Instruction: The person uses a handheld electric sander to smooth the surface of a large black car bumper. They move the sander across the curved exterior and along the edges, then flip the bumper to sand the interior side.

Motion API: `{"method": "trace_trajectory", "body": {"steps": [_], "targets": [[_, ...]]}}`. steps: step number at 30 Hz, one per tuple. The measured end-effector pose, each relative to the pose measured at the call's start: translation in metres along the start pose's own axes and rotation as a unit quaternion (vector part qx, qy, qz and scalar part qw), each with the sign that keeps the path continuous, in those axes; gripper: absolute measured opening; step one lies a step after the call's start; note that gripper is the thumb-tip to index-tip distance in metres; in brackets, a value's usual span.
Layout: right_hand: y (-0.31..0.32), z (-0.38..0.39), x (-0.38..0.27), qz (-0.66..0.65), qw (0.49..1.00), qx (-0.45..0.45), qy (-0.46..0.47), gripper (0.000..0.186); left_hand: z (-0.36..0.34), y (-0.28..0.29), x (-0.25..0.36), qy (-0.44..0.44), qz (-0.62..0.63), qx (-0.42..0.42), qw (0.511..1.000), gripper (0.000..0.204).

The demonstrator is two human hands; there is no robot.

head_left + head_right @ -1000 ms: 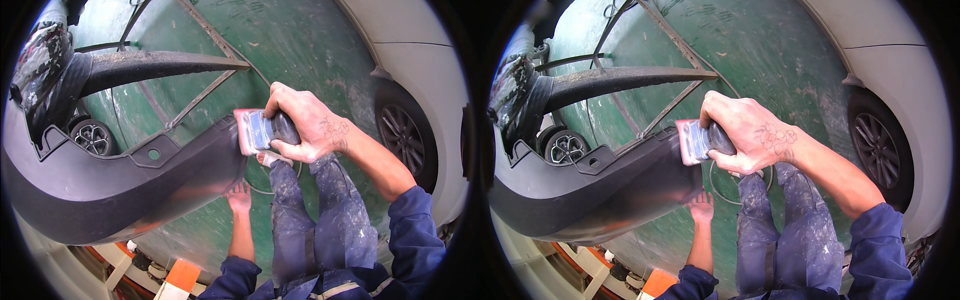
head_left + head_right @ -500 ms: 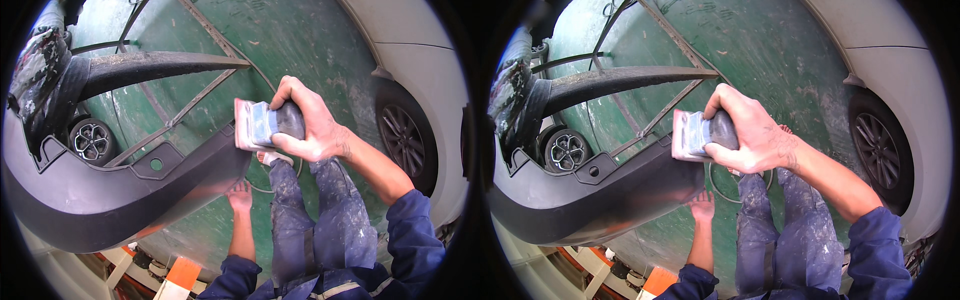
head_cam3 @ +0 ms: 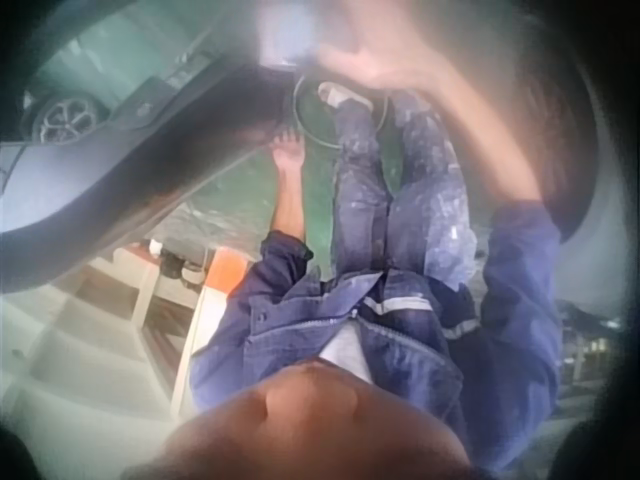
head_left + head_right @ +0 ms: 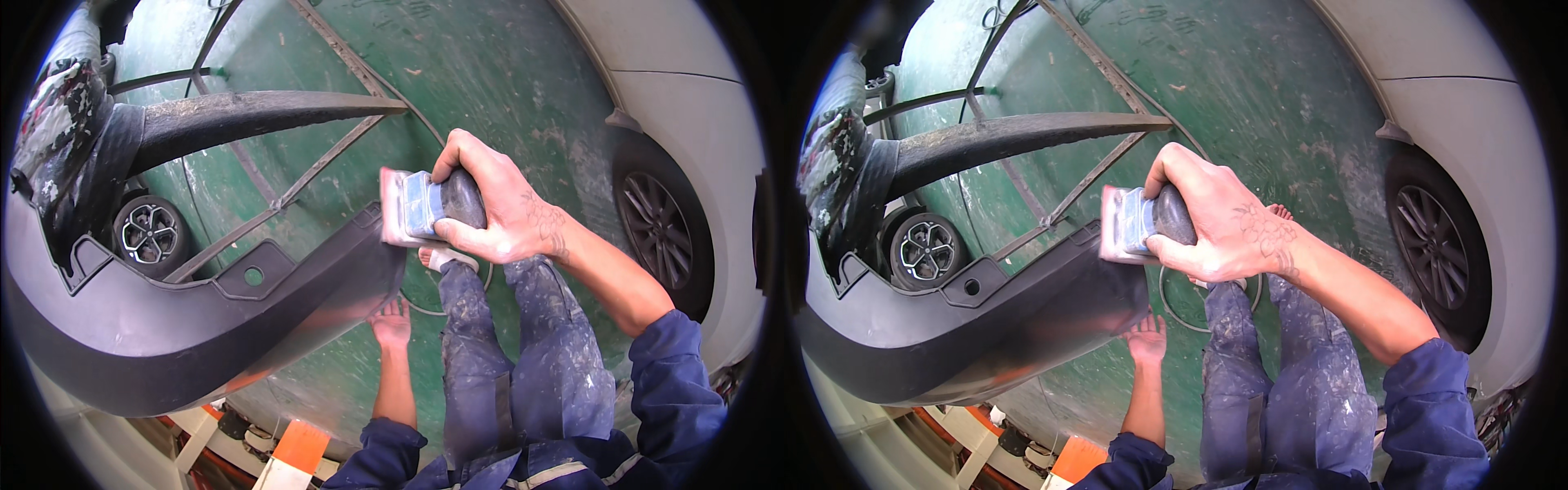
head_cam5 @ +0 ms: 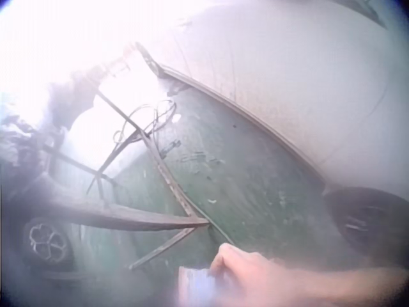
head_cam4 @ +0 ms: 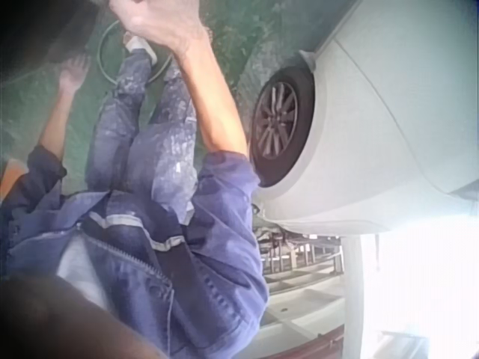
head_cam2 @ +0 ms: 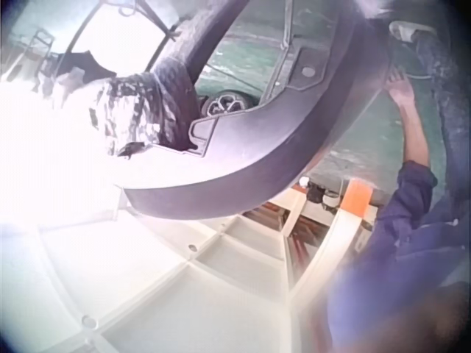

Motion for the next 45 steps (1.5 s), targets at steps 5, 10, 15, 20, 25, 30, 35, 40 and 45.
{"method": "trace_trajectory", "body": {"steps": [5,10,15,20,25,30,35,40,45], "targets": [[-0.002,-0.004,-0.005,0.008,1.000,0.002,0.008,0.046,0.002,0.002,0.000,0.002,-0.003,0.002,1.000,0.073],[0.000,0.001,0.010,0.013,0.999,-0.009,-0.028,0.045,0.002,0.001,0.001,0.003,-0.010,-0.005,1.000,0.071],[0.003,0.003,0.015,-0.012,0.999,0.000,-0.053,0.045,-0.001,-0.001,0.000,0.000,0.004,-0.009,1.000,0.073],[0.000,0.005,0.010,-0.083,0.991,0.015,-0.100,0.045,-0.001,0.001,-0.001,-0.002,0.002,0.001,1.000,0.074],[0.002,0.006,0.018,-0.032,0.992,0.029,-0.115,0.045,0.002,-0.001,-0.001,-0.003,-0.001,0.002,1.000,0.075],[0.004,0.006,0.016,-0.027,0.990,0.025,-0.134,0.045,0.001,-0.002,-0.001,-0.003,0.001,-0.005,1.000,0.075],[0.002,0.006,0.012,-0.006,0.990,0.038,-0.136,0.045,-0.001,0.003,-0.001,-0.010,-0.004,-0.013,1.000,0.075],[0.004,0.004,0.004,-0.018,0.987,0.025,-0.155,0.044,0.001,0.000,-0.001,-0.003,-0.003,-0.008,1.000,0.074],[0.006,0.003,0.002,0.008,0.988,0.024,-0.154,0.045,0.003,-0.006,0.000,-0.004,-0.009,0.003,1.000,0.074]]}}
Point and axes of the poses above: each hand's wrist, its own z-axis away from the middle knuckle, its own y-axis out of the back of the hand, x = y × z, the point moved 8 cm from there along -z, towards the middle knuckle, and after that the axes turned 7 degrees about -x, right-handed, at the moved point
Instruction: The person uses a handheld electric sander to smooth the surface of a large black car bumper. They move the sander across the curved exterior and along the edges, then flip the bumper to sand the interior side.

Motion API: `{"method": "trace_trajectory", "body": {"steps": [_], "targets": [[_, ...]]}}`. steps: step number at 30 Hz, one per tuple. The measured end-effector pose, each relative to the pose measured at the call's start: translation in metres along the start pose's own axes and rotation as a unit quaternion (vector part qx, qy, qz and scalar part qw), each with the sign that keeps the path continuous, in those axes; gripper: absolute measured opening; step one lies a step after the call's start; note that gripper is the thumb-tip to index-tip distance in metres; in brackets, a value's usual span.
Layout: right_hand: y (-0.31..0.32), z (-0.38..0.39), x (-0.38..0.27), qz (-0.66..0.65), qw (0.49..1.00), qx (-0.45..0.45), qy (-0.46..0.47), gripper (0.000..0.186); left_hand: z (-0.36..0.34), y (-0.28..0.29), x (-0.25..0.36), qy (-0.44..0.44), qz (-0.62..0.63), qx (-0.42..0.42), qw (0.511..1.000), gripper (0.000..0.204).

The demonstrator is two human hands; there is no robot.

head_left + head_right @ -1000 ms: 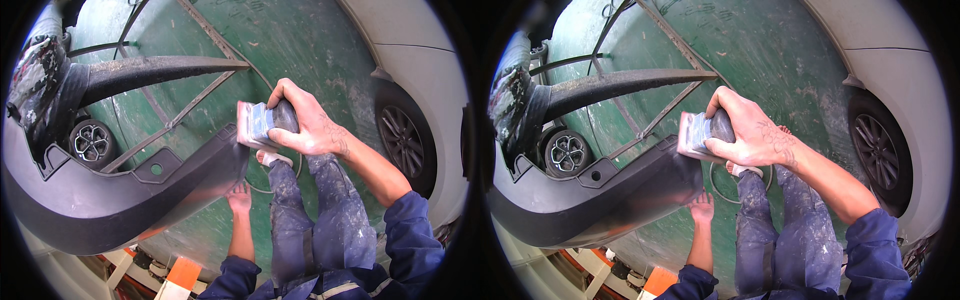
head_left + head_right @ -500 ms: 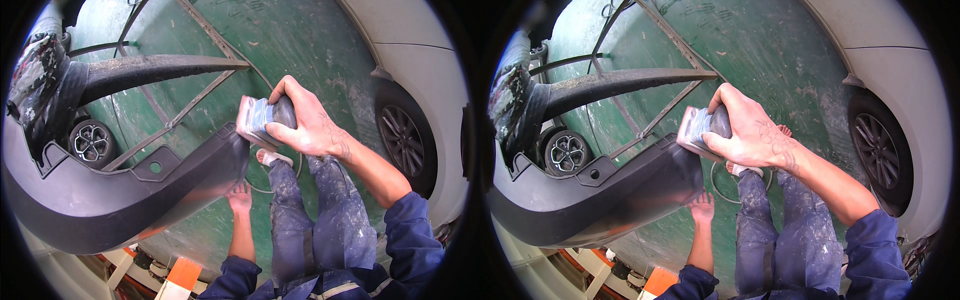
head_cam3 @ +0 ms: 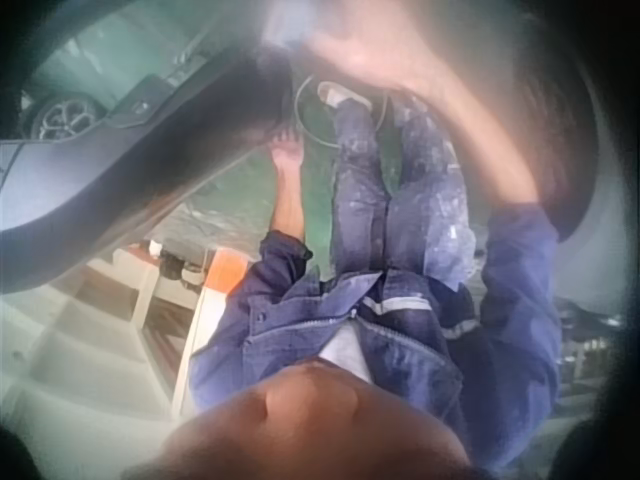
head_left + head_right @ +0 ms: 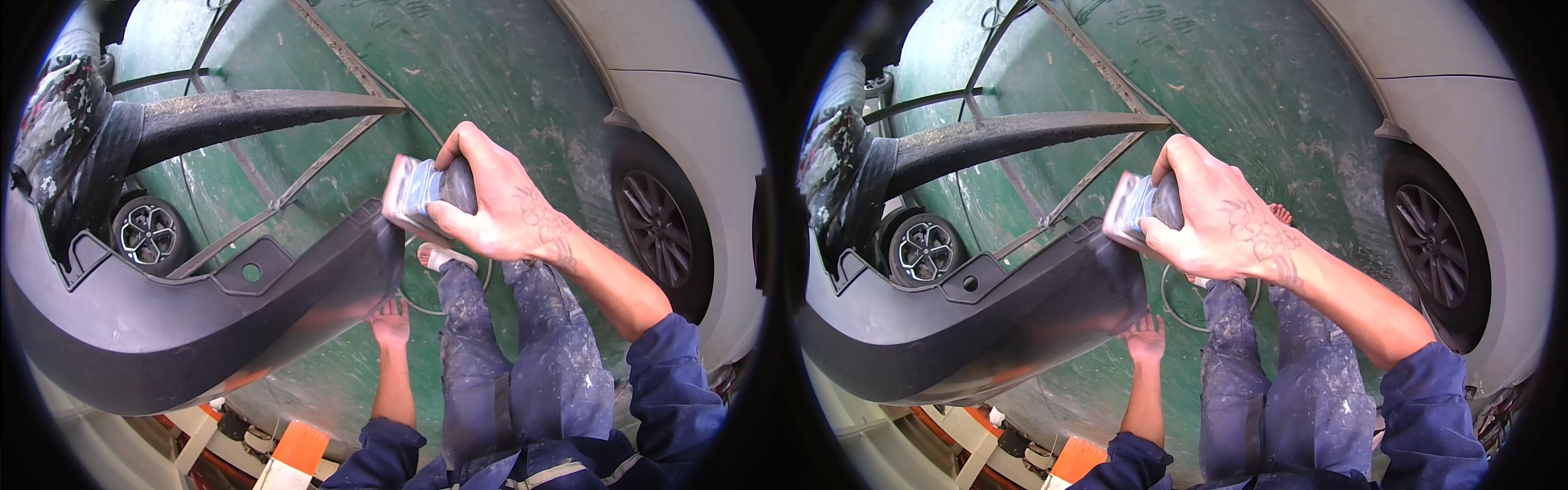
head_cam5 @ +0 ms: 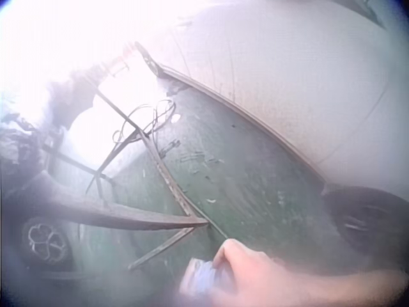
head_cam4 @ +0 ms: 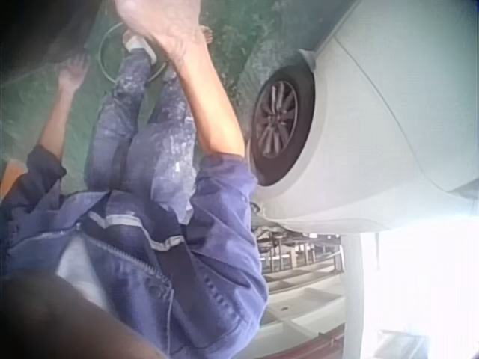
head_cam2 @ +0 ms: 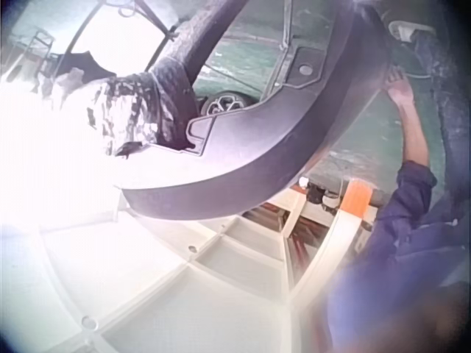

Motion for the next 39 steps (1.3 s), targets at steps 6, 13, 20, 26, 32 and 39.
{"method": "trace_trajectory", "body": {"steps": [6,13,20,26,32,39], "targets": [[0.002,0.001,-0.003,0.014,1.000,0.005,-0.005,0.046,0.001,0.000,0.000,-0.001,0.003,0.000,1.000,0.074],[0.001,0.004,0.002,0.015,1.000,0.017,-0.012,0.046,-0.001,0.001,0.000,0.000,0.006,-0.004,1.000,0.074],[-0.002,0.021,0.009,-0.021,0.996,0.077,-0.037,0.044,-0.005,0.002,-0.001,-0.004,0.016,-0.024,1.000,0.065],[-0.042,0.055,-0.037,-0.116,0.984,0.133,0.020,0.047,-0.013,-0.003,-0.007,-0.001,0.021,-0.054,0.998,0.063],[-0.081,0.084,-0.056,-0.181,0.968,0.150,0.093,0.056,-0.014,-0.003,-0.005,-0.001,0.026,-0.077,0.997,0.060],[-0.064,0.073,-0.015,-0.092,0.973,0.198,0.071,0.050,-0.021,0.003,-0.008,0.000,0.048,-0.117,0.992,0.057]]}}
Point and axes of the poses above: each hand's wrist, its own z-axis away from the middle knuckle, its own y-axis out of the back of the hand, x = y × z, the point moved 8 cm from there along -z, towards the middle knuckle, and after that the axes turned 7 degrees about -x, right-handed, at the moved point
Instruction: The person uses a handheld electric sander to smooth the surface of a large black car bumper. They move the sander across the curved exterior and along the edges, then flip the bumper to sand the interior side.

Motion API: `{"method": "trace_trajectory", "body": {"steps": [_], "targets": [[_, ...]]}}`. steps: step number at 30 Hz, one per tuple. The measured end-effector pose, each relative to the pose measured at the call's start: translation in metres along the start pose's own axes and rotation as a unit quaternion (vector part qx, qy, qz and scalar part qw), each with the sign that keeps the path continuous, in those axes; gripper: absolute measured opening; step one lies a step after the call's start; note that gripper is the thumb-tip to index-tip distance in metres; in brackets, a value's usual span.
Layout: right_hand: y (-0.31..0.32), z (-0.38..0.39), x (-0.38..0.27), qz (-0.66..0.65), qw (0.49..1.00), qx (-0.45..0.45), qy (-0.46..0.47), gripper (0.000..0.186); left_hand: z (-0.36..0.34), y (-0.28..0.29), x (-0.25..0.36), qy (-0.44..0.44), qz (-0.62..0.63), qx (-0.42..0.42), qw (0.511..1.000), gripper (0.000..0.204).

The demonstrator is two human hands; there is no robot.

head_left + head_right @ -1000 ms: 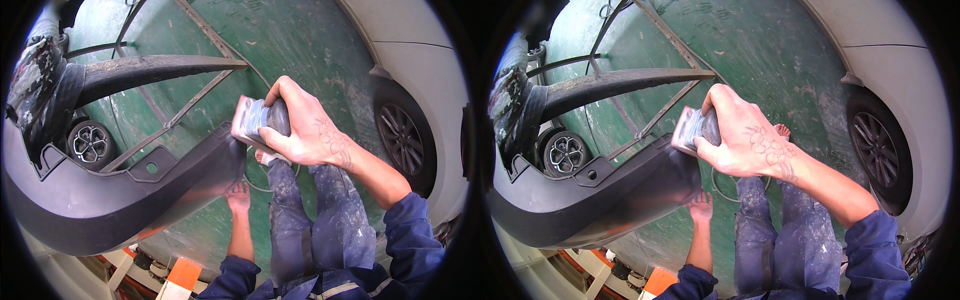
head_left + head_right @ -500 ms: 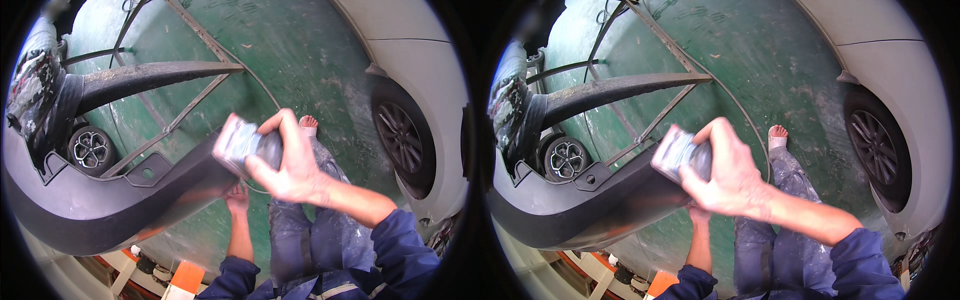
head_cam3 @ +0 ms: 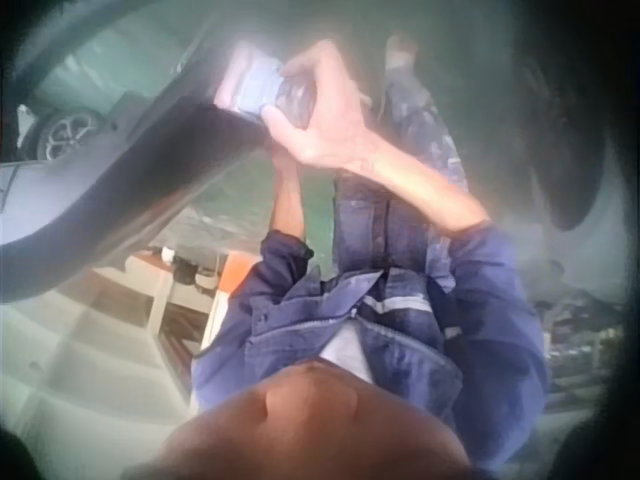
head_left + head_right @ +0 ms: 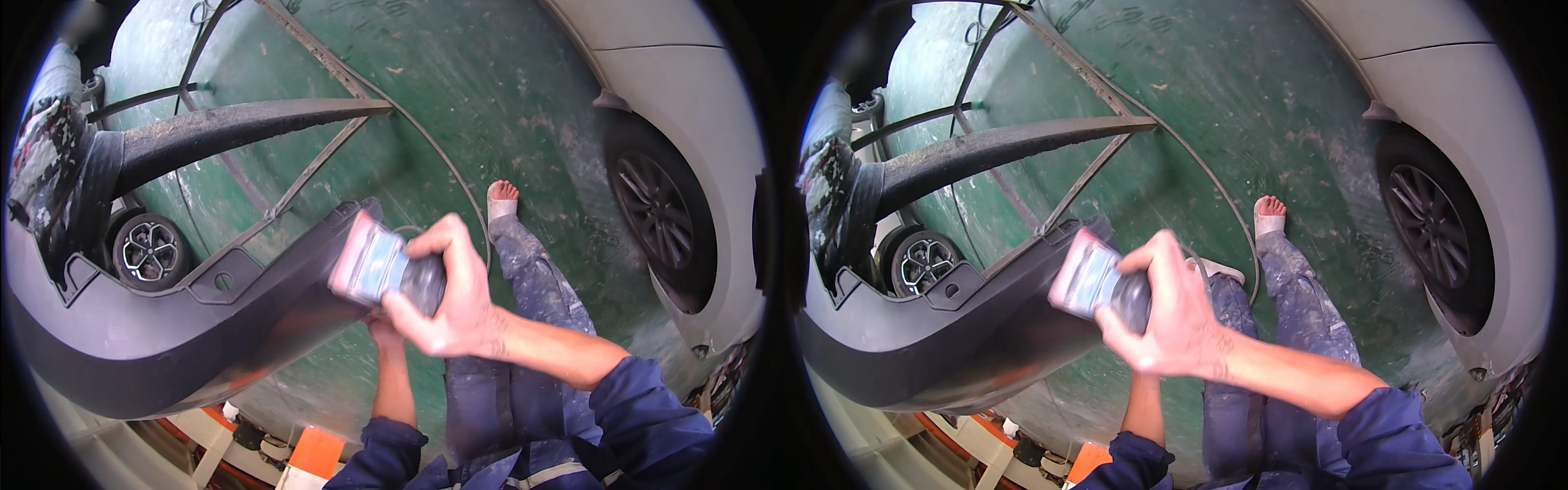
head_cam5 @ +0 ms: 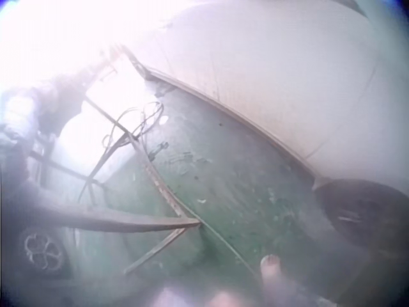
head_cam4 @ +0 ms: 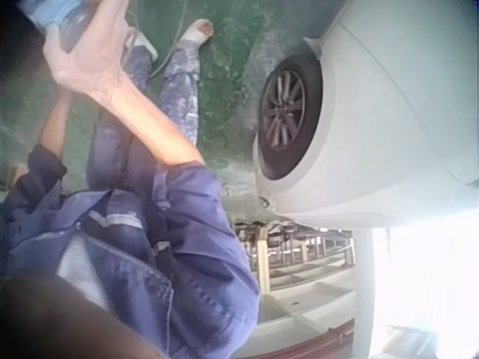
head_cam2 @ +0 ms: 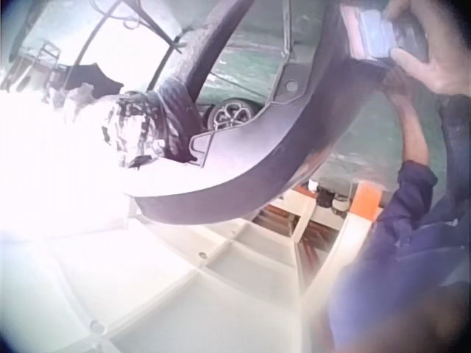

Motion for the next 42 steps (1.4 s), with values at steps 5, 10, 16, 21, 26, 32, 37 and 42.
{"method": "trace_trajectory", "body": {"steps": [5,10,16,21,26,32,37,42], "targets": [[0.013,-0.016,0.039,0.028,1.000,-0.007,-0.001,0.051,0.020,-0.018,0.006,-0.009,-0.060,0.114,0.992,0.062],[0.004,-0.006,0.045,0.027,0.997,0.012,0.072,0.054,0.011,-0.004,0.005,0.002,-0.043,0.081,0.996,0.064],[-0.023,0.008,-0.005,0.013,0.987,0.035,0.157,0.059,0.098,-0.233,-0.004,0.001,-0.022,-0.104,0.994,0.055],[-0.050,0.044,0.010,0.036,0.982,0.043,0.182,0.062,0.087,-0.219,-0.012,0.112,0.298,-0.250,0.914,0.063],[-0.051,0.060,0.035,0.045,0.978,0.038,0.201,0.058,0.026,-0.050,-0.012,0.138,0.349,-0.142,0.916,0.071],[-0.010,0.002,0.032,0.048,0.987,0.092,0.125,0.052,0.021,-0.009,-0.001,-0.004,-0.063,-0.018,0.998,0.082],[-0.022,0.027,0.025,0.073,0.981,0.122,0.132,0.053,0.022,-0.019,0.003,-0.043,-0.143,-0.075,0.986,0.076],[-0.096,0.102,-0.005,0.119,0.949,0.120,0.266,0.062,0.055,-0.084,0.019,-0.426,-0.773,-0.080,0.463,0.049]]}}
Point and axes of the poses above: each hand's wrist, its own z-axis away from the middle knuckle, its own y-axis out of the back of the hand, x = y × z, the point moved 8 cm from there along -z, towards the middle knuckle, and after that the axes turned 7 degrees about -x, right-handed, at the moved point
